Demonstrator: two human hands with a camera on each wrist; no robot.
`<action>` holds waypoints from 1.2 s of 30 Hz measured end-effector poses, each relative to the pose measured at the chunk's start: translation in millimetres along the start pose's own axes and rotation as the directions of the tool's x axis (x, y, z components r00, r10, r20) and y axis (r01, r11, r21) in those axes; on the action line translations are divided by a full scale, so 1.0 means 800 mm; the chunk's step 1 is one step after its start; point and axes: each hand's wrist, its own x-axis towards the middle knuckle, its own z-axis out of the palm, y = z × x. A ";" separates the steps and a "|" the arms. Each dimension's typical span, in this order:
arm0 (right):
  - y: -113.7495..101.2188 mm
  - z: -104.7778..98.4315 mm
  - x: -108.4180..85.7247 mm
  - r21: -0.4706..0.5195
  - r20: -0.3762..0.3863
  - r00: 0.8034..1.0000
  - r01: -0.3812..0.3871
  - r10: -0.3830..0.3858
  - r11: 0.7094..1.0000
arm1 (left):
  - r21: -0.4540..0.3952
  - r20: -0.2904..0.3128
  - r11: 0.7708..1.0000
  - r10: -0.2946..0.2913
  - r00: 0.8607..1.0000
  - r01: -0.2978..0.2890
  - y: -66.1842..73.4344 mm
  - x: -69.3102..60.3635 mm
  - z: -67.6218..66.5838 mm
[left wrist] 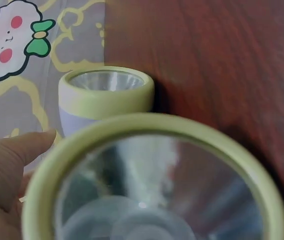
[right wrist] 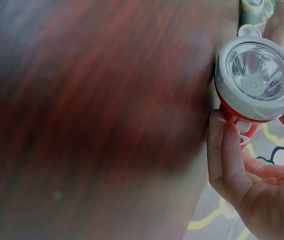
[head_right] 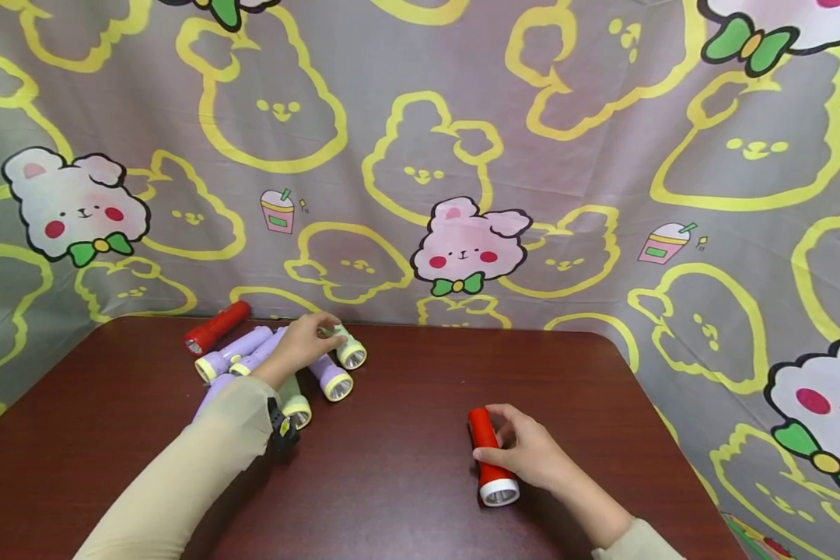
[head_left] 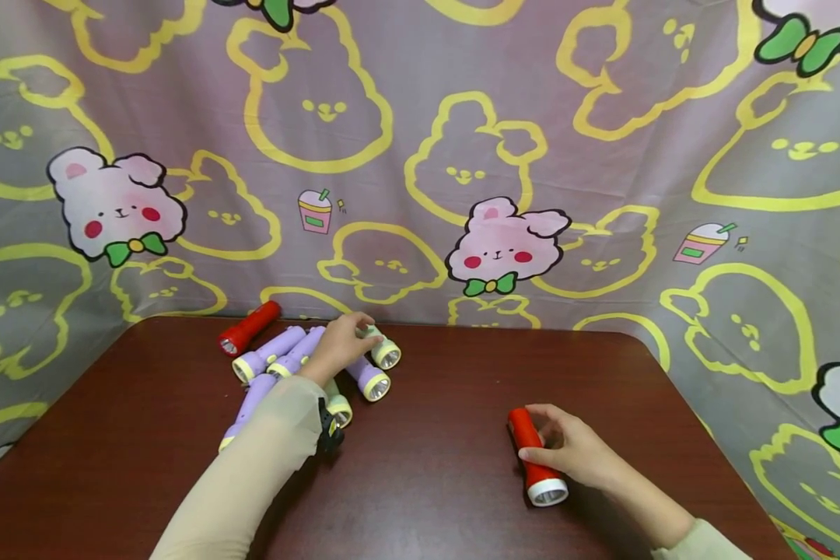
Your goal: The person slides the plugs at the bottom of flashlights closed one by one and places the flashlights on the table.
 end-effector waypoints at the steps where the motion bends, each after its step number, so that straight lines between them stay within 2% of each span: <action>1: 0.000 0.000 0.000 0.002 -0.001 1.000 -0.003 0.003 1.000 | 0.002 0.002 1.000 0.001 1.000 -0.001 0.000 0.001 0.001; 12: -0.003 0.002 -0.001 0.014 0.001 1.000 -0.013 0.013 1.000 | 0.019 -0.001 1.000 -0.009 1.000 0.009 -0.003 0.007 0.009; 17: -0.003 0.000 -0.001 0.005 -0.010 1.000 -0.004 0.004 1.000 | -0.012 0.089 1.000 0.009 0.996 -0.008 -0.005 0.011 0.010; 21: -0.002 0.000 -0.002 0.002 -0.013 1.000 0.002 -0.002 1.000 | -0.058 0.163 0.994 0.097 0.982 -0.089 -0.005 0.014 0.010; 24: -0.002 0.001 -0.003 0.004 -0.016 1.000 0.005 -0.005 1.000 | -0.089 0.207 0.991 0.121 0.971 -0.104 -0.002 0.012 0.010; 26: -0.001 0.001 -0.003 0.002 -0.018 1.000 0.009 -0.009 1.000 | -0.057 0.213 0.995 0.090 0.973 -0.080 0.000 0.010 0.011; 29: 0.000 0.002 -0.003 -0.002 -0.021 1.000 0.016 -0.016 1.000 | 0.011 0.194 1.000 -0.003 0.981 0.001 0.004 0.006 0.014; 32: 0.001 0.002 -0.002 0.002 -0.019 1.000 0.020 -0.020 1.000 | 0.044 0.172 0.997 -0.077 0.982 0.070 0.006 0.005 0.016; 36: 0.001 0.001 -0.001 0.013 -0.013 1.000 0.018 -0.018 1.000 | 0.043 0.168 0.993 -0.111 0.980 0.105 0.009 0.009 0.019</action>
